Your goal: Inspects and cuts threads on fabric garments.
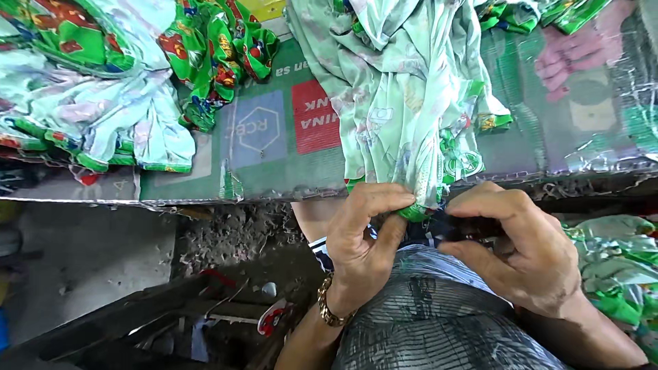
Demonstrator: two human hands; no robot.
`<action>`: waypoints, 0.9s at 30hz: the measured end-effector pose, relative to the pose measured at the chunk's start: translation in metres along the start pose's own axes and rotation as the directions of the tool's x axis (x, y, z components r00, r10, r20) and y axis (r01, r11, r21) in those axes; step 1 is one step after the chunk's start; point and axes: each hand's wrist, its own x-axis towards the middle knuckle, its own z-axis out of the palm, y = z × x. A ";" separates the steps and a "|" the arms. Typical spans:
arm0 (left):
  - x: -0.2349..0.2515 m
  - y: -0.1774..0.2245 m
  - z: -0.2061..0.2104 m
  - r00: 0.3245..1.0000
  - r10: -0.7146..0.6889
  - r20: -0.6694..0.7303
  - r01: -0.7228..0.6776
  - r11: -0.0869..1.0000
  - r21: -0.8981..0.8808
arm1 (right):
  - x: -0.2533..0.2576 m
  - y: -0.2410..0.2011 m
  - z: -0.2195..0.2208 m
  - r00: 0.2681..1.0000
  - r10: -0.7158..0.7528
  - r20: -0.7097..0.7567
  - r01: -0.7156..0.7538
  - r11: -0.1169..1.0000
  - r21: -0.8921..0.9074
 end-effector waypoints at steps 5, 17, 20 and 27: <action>0.000 0.002 0.004 1.000 -0.013 0.001 0.013 1.000 0.002 | 0.009 0.004 0.007 0.996 -0.040 -0.079 0.043 0.998 0.040; 0.001 0.001 0.013 0.997 -0.070 0.025 0.072 0.996 -0.060 | 0.014 0.007 0.011 0.986 -0.076 -0.145 0.085 0.995 0.056; 0.001 0.001 0.013 0.998 -0.048 0.032 0.049 0.998 -0.033 | 0.014 0.008 0.010 0.988 -0.073 -0.139 0.082 0.995 0.061; -0.001 0.002 0.007 0.998 -0.064 0.018 0.065 0.996 -0.056 | 0.019 0.015 0.012 0.998 -0.054 0.033 0.047 0.983 0.177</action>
